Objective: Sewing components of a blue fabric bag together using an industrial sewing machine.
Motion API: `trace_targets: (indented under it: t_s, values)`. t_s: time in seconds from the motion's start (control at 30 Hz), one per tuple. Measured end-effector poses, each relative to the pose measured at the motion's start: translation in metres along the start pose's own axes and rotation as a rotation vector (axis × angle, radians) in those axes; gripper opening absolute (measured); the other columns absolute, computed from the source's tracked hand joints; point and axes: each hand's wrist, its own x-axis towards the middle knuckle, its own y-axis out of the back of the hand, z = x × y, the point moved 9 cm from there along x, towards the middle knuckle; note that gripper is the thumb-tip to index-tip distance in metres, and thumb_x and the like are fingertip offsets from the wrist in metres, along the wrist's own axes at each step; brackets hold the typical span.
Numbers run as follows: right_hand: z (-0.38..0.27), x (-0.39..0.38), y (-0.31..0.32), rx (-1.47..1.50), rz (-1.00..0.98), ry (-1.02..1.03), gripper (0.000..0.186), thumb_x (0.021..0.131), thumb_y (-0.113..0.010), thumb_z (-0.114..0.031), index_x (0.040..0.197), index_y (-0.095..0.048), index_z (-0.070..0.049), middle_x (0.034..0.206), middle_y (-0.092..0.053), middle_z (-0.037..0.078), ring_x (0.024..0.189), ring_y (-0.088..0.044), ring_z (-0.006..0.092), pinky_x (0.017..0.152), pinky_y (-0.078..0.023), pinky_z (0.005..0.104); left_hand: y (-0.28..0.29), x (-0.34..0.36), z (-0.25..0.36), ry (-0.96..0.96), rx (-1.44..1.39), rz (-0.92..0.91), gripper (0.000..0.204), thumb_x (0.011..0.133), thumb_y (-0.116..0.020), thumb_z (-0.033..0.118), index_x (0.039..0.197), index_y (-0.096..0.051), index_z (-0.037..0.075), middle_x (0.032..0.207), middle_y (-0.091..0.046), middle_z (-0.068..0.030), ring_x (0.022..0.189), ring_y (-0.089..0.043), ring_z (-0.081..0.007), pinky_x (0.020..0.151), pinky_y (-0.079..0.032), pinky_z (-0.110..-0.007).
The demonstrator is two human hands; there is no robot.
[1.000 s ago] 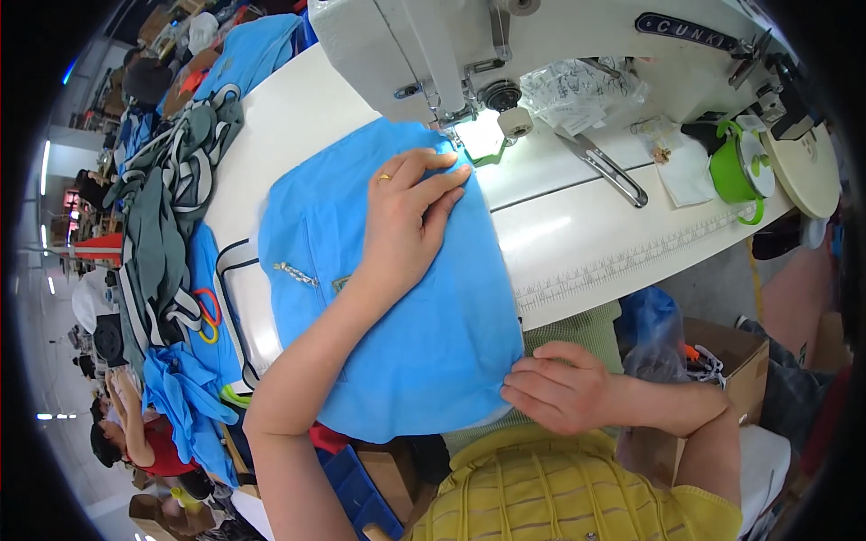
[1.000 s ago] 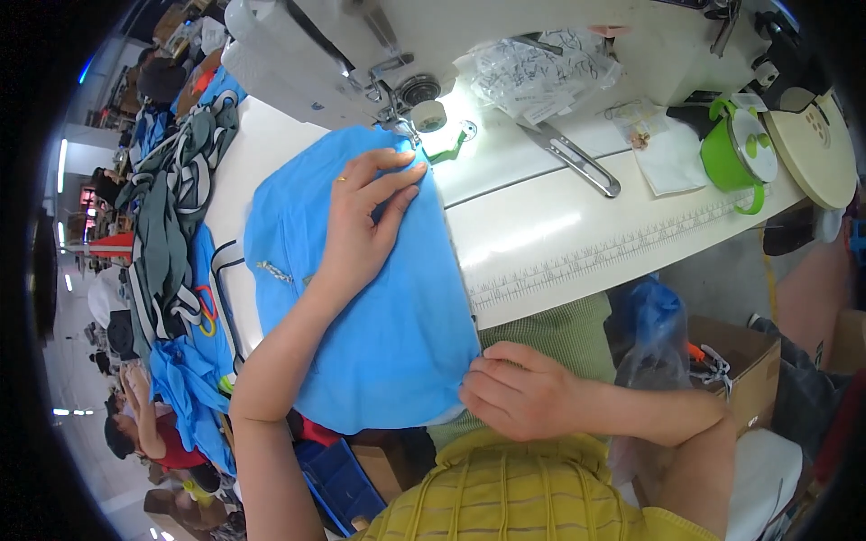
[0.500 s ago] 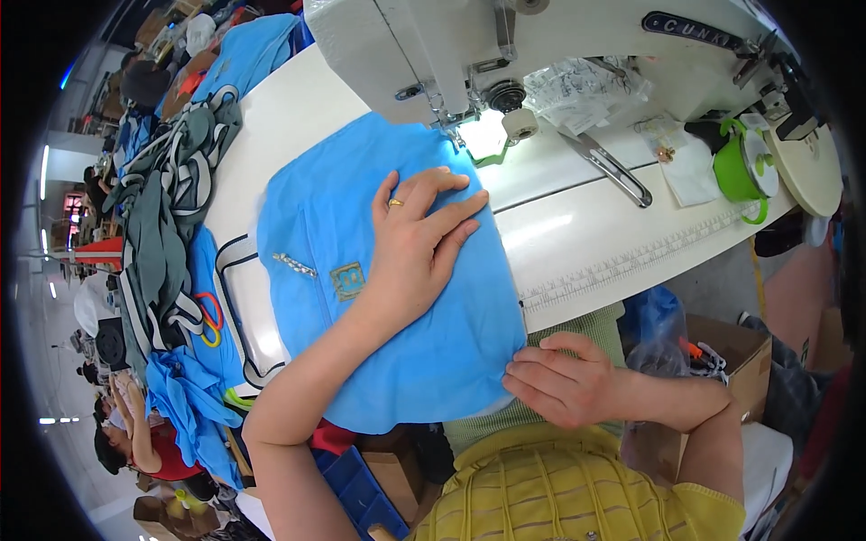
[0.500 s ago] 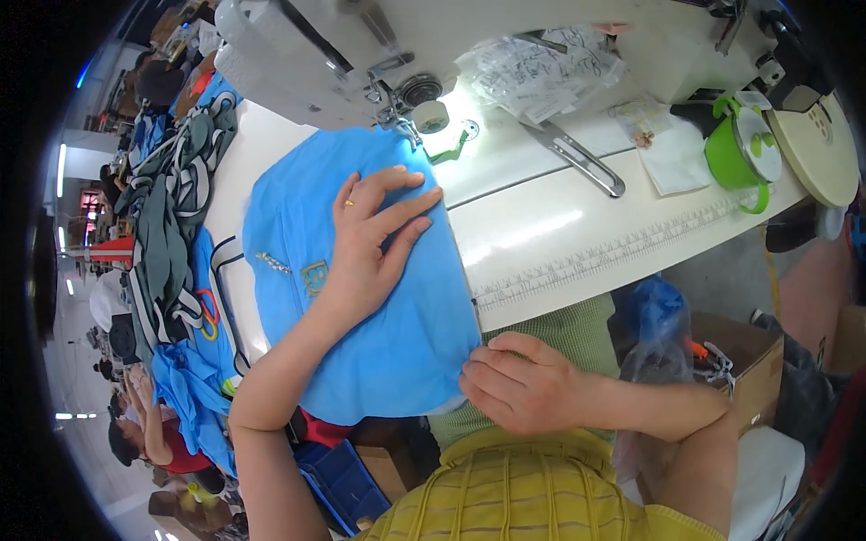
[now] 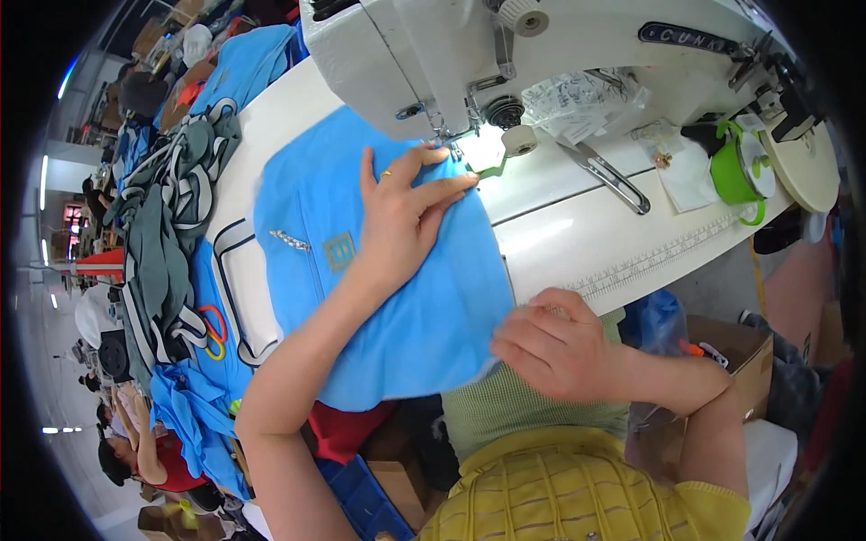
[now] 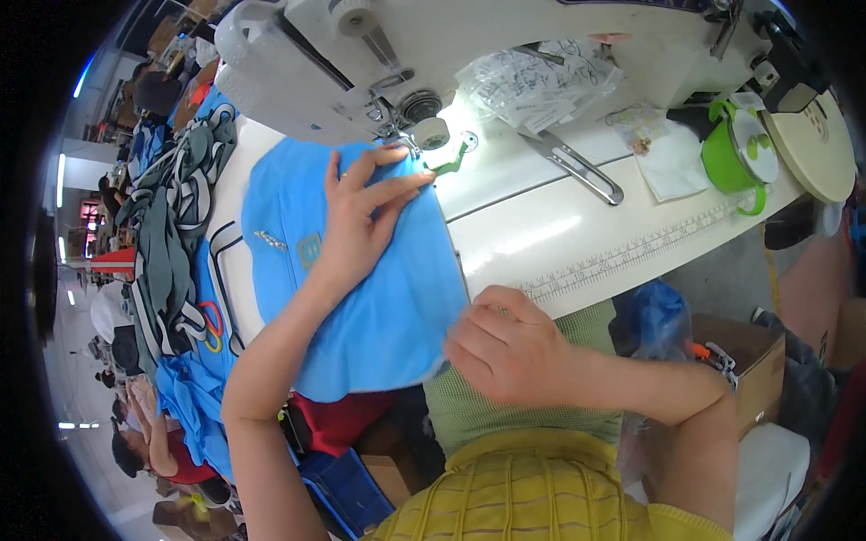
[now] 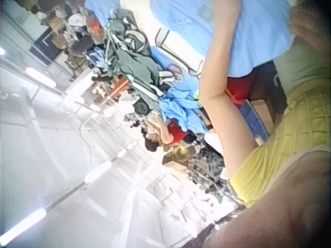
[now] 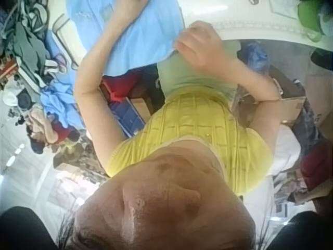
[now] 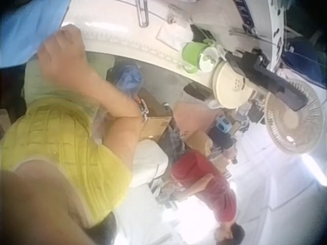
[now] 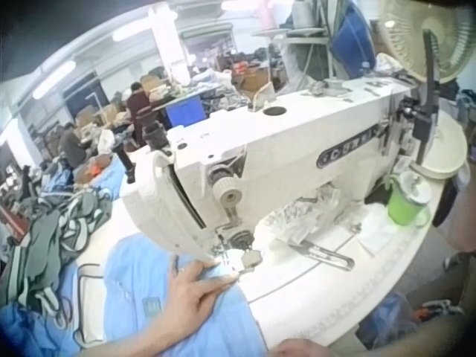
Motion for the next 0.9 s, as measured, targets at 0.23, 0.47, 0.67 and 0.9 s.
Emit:
trace_targets:
  t_s: [0.23, 0.47, 0.67, 0.9]
  values:
    - [0.001, -0.005, 0.0, -0.104, 0.04, 0.02, 0.016, 0.078, -0.072, -0.01, 0.093, -0.073, -0.002, 0.096, -0.069, 0.007, 0.096, -0.068, 0.0206, 0.095, -0.052, 0.0369, 0.008, -0.019, 0.029, 0.137, -0.007, -0.108, 0.022, 0.095, -0.071, 0.012, 0.116, -0.078, 0.015, 0.129, -0.066, -0.0065, 0.13, -0.058, -0.0267, 0.121, -0.021, -0.061]
    - [0.005, -0.007, 0.001, -0.08, 0.095, -0.037, 0.017, 0.079, -0.072, -0.009, 0.095, -0.074, -0.005, 0.101, -0.071, 0.006, 0.098, -0.07, 0.0173, 0.095, -0.051, 0.0353, 0.002, -0.03, 0.032, 0.085, -0.009, -0.059, 0.03, 0.096, -0.07, 0.013, 0.125, -0.076, 0.016, 0.137, -0.063, -0.0052, 0.133, -0.056, -0.0277, 0.12, -0.022, -0.061]
    - [0.013, 0.005, 0.001, -0.065, 0.029, -0.059, 0.02, 0.077, -0.072, -0.011, 0.097, -0.071, -0.006, 0.101, -0.07, 0.005, 0.092, -0.068, 0.0169, 0.092, -0.051, 0.0357, 0.002, -0.023, 0.027, 0.091, 0.024, -0.07, 0.035, 0.096, -0.068, 0.009, 0.129, -0.075, 0.019, 0.14, -0.063, -0.0042, 0.136, -0.056, -0.0272, 0.122, -0.022, -0.055]
    - [0.037, 0.027, -0.006, -0.057, 0.004, -0.093, 0.017, 0.074, -0.069, -0.01, 0.09, -0.067, -0.006, 0.088, -0.061, 0.003, 0.081, -0.062, 0.019, 0.09, -0.049, 0.0375, -0.001, -0.004, 0.005, 0.059, 0.006, 0.006, 0.026, 0.093, -0.073, 0.014, 0.117, -0.081, 0.023, 0.13, -0.066, -0.0058, 0.128, -0.058, -0.0278, 0.119, -0.022, -0.064]
